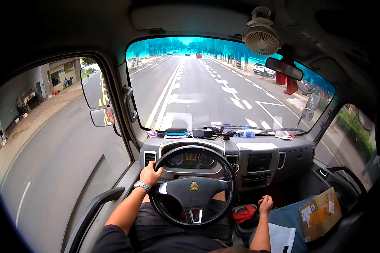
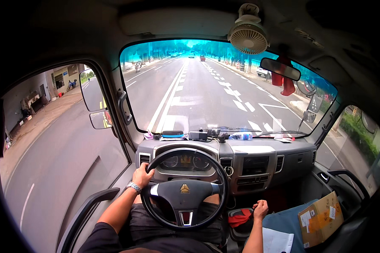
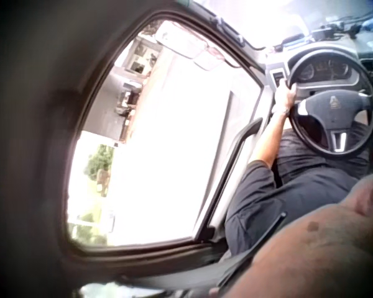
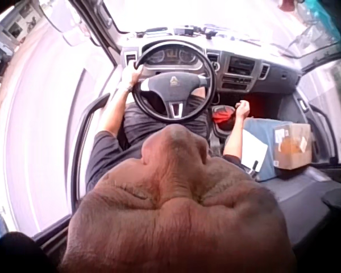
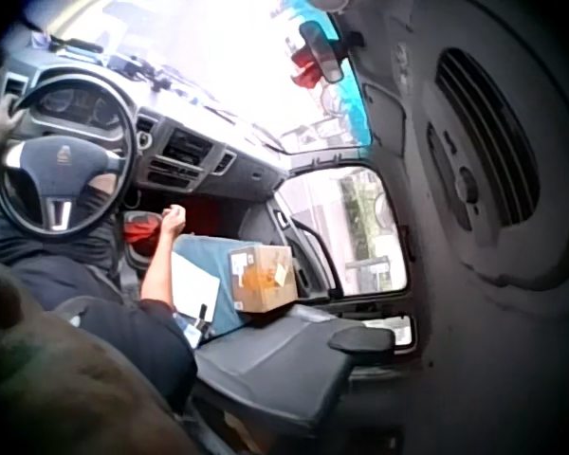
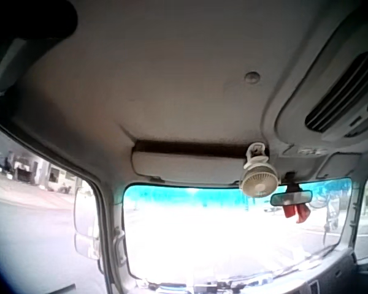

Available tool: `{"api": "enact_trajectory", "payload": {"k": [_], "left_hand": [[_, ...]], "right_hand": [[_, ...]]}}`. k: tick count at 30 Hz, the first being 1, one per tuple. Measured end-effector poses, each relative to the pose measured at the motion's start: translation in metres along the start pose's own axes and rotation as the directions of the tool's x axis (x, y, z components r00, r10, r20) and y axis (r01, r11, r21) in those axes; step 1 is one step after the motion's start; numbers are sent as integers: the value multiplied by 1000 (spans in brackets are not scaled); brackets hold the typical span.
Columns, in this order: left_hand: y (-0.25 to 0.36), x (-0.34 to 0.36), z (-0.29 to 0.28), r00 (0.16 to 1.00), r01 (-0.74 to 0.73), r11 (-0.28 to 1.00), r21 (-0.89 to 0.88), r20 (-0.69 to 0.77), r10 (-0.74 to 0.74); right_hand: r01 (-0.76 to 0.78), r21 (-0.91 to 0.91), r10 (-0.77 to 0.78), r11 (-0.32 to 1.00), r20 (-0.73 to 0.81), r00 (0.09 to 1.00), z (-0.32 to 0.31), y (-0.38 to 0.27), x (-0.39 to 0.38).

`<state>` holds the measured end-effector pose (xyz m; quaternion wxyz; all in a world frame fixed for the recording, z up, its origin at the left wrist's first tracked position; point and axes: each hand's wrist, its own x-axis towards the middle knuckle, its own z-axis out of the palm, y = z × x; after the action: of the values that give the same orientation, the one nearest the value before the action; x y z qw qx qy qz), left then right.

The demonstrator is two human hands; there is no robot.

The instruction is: The person drives a truck on a public road, operating the steering wheel and a gear shifter by hand.

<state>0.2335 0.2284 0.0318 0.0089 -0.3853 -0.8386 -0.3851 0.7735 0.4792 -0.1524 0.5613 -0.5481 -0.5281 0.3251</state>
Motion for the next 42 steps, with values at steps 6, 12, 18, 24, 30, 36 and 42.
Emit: {"api": "enact_trajectory", "payload": {"k": [6, 12, 18, 24, 30, 36, 42], "left_hand": [[10, -9, -9, 999, -32, 999, 35, -4, 32], [10, -8, -13, 999, -39, 997, 62, 39, 36], [6, -3, -16, 996, -84, 994, 65, 29, 83], [12, -3, -19, 996, -77, 995, 59, 41, 75], [13, 2, -15, 997, -60, 994, 91, 52, 56], [5, -3, -8, 998, -58, 995, 84, -4, 58], [1, -4, -4, 996, -72, 996, 59, -39, 75]], "right_hand": [[6, -9, -6, 1000, -12, 1000, -17, -3, -6], [-13, -49, 12, 999, -20, 1000, -23, -17, -16], [-15, -65, 13, 998, -25, 1000, -15, -15, -23], [-23, -15, 22, 1000, -32, 999, -15, -7, -23], [26, -65, -28, 998, -39, 999, -12, -6, -7], [45, -49, -47, 998, -41, 998, -8, -13, -6], [50, -57, -53, 997, -51, 997, -2, -1, -8]]}}
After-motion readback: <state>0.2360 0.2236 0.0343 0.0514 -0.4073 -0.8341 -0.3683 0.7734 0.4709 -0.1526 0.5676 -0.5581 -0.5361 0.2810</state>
